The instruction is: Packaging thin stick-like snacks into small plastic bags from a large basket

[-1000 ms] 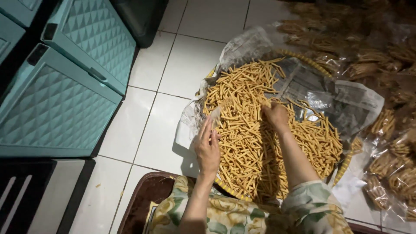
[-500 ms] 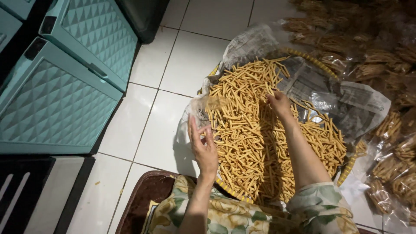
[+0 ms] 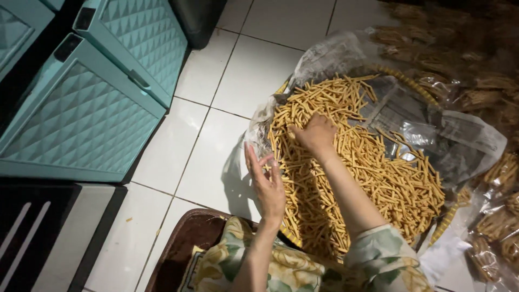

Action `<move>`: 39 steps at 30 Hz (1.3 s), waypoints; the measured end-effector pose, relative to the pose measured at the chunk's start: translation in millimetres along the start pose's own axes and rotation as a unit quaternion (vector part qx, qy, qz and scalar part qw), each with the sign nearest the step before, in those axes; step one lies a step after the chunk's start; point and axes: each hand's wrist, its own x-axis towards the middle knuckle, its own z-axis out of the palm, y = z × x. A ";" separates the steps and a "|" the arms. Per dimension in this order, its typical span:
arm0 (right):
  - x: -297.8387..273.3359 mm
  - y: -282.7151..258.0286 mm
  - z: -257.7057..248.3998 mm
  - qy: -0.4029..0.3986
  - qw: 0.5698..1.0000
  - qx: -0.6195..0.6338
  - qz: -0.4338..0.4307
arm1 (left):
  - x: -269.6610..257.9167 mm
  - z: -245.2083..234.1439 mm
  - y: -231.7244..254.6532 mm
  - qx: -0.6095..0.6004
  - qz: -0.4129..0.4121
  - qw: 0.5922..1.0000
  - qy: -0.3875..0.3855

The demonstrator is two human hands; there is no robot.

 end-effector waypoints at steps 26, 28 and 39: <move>81.5 52.6 92.1 0.008 0.999 -0.045 0.004 | -2.9 9.0 -20.2 -0.041 0.071 0.997 -0.003; 80.6 63.0 73.8 -0.036 0.999 -0.006 -0.001 | -1.8 8.6 -16.5 -0.049 0.064 0.997 -0.011; 37.2 178.3 17.4 -0.116 0.897 0.426 0.004 | -3.1 11.5 -34.0 -0.008 0.070 0.997 -0.024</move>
